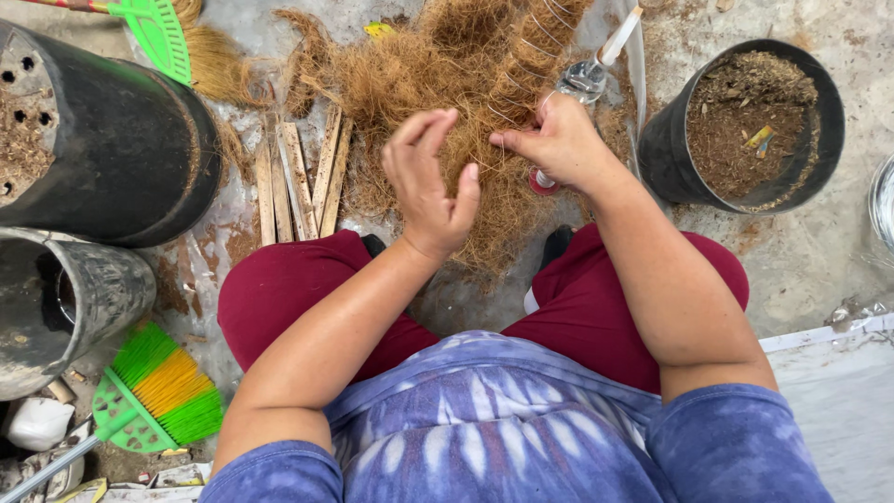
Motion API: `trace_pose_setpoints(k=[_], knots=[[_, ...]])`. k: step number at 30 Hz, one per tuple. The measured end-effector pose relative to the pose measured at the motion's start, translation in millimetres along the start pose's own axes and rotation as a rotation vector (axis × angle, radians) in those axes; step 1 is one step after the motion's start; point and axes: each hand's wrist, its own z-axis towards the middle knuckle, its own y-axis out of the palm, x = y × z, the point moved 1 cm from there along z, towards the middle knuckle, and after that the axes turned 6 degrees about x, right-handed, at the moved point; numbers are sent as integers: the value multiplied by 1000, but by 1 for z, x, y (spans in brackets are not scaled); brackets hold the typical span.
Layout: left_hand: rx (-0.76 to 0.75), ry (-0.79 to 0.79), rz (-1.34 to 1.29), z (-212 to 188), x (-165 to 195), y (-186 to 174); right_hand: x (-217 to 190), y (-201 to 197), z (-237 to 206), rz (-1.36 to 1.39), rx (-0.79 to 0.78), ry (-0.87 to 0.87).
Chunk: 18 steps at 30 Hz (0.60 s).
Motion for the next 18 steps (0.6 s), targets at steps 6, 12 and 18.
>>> trace_pose_setpoints(k=[6, 12, 18], knots=[[-248, -117, -58, -8, -2, 13, -21, 3, -5, 121, -98, -15], [-379, -283, -461, -9, -29, 36, -25, 2, -7, 270, -193, 12], [-468, -478, -820, -18, -48, 50, -19, 2, -5, 465, -299, -59]])
